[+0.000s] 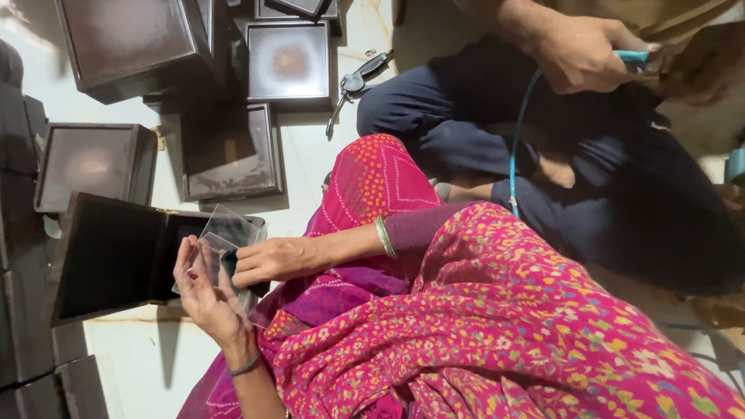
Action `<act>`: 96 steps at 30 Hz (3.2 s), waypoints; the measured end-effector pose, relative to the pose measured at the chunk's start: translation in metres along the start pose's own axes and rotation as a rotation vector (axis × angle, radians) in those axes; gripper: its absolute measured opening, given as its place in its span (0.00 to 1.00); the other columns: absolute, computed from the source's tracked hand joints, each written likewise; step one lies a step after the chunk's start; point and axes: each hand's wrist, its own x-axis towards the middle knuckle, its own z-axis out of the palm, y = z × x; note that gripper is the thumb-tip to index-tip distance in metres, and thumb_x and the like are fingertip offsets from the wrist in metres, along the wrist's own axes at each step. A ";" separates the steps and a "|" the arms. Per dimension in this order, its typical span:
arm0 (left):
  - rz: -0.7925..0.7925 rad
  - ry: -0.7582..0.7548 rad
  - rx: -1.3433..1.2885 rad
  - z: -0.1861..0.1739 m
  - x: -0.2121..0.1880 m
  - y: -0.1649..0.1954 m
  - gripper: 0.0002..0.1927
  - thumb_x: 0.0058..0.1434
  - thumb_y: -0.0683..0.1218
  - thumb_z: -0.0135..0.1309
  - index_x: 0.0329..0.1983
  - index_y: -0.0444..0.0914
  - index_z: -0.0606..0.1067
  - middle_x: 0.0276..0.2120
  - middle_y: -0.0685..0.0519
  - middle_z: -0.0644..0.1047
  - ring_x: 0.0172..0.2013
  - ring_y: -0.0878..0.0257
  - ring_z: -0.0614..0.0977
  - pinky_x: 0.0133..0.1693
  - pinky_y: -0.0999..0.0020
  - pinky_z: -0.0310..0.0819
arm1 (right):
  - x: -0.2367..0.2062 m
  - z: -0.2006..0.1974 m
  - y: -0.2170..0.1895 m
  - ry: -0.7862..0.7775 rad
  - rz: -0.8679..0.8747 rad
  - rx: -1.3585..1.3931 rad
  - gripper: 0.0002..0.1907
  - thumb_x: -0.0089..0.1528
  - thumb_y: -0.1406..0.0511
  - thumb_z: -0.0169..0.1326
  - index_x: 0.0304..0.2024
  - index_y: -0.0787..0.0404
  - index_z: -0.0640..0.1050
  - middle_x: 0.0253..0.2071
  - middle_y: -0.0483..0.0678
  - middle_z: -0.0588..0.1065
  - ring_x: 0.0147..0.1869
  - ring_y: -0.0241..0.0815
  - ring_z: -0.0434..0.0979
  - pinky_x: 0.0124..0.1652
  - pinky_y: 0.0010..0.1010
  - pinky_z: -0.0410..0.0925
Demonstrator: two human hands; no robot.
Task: The person sits on the floor and assembles small display boxes by inserting clear plastic inserts into dark wooden boxes. She wipes the inserts with a cloth, places them inside the boxes, and uses a handheld tool to secure or adjust the inserts. A coworker nearby uses a similar tool on other boxes.
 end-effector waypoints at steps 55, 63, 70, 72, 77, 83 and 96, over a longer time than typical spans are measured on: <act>-0.020 0.007 0.336 0.022 -0.018 -0.009 0.30 0.76 0.50 0.45 0.75 0.30 0.60 0.71 0.41 0.66 0.69 0.53 0.70 0.69 0.62 0.62 | -0.013 0.023 0.020 0.222 0.833 0.350 0.18 0.57 0.60 0.64 0.45 0.58 0.73 0.36 0.53 0.80 0.43 0.57 0.83 0.40 0.42 0.72; -0.022 0.030 0.439 0.030 -0.021 -0.004 0.26 0.76 0.47 0.43 0.73 0.29 0.61 0.70 0.39 0.67 0.69 0.53 0.70 0.67 0.63 0.62 | -0.020 0.032 0.023 0.137 0.918 0.364 0.19 0.56 0.58 0.65 0.42 0.59 0.74 0.33 0.54 0.78 0.39 0.57 0.82 0.38 0.43 0.71; 0.078 0.040 0.703 0.038 -0.011 0.000 0.24 0.71 0.40 0.43 0.71 0.32 0.67 0.63 0.37 0.74 0.59 0.52 0.78 0.54 0.63 0.72 | -0.001 0.002 0.031 0.344 0.903 0.484 0.15 0.53 0.64 0.66 0.40 0.60 0.78 0.35 0.49 0.81 0.40 0.46 0.84 0.40 0.33 0.73; 0.003 0.107 0.727 0.032 -0.012 -0.006 0.22 0.71 0.40 0.46 0.67 0.31 0.70 0.55 0.37 0.78 0.50 0.50 0.81 0.48 0.60 0.74 | 0.010 -0.005 0.032 0.388 0.836 0.507 0.13 0.57 0.65 0.65 0.42 0.60 0.78 0.36 0.48 0.81 0.41 0.45 0.83 0.42 0.33 0.73; 0.141 0.120 0.683 -0.001 -0.017 -0.037 0.19 0.70 0.40 0.47 0.62 0.26 0.72 0.45 0.40 0.81 0.42 0.52 0.83 0.44 0.56 0.75 | 0.036 -0.022 0.020 0.395 0.615 0.338 0.13 0.57 0.69 0.64 0.44 0.58 0.78 0.42 0.46 0.79 0.48 0.45 0.80 0.49 0.31 0.72; 0.494 -0.173 0.969 -0.028 -0.029 -0.091 0.10 0.69 0.44 0.53 0.42 0.29 0.75 0.36 0.36 0.79 0.41 0.43 0.81 0.40 0.50 0.70 | 0.086 -0.048 -0.030 0.469 0.342 0.382 0.16 0.56 0.71 0.62 0.47 0.56 0.78 0.46 0.43 0.78 0.52 0.42 0.79 0.53 0.29 0.72; 0.016 0.222 -0.324 -0.029 0.001 -0.027 0.26 0.74 0.45 0.46 0.73 0.32 0.62 0.68 0.38 0.70 0.68 0.49 0.73 0.71 0.50 0.66 | 0.046 -0.070 0.043 0.531 0.738 0.301 0.25 0.53 0.67 0.67 0.53 0.58 0.77 0.52 0.48 0.77 0.59 0.46 0.78 0.61 0.34 0.69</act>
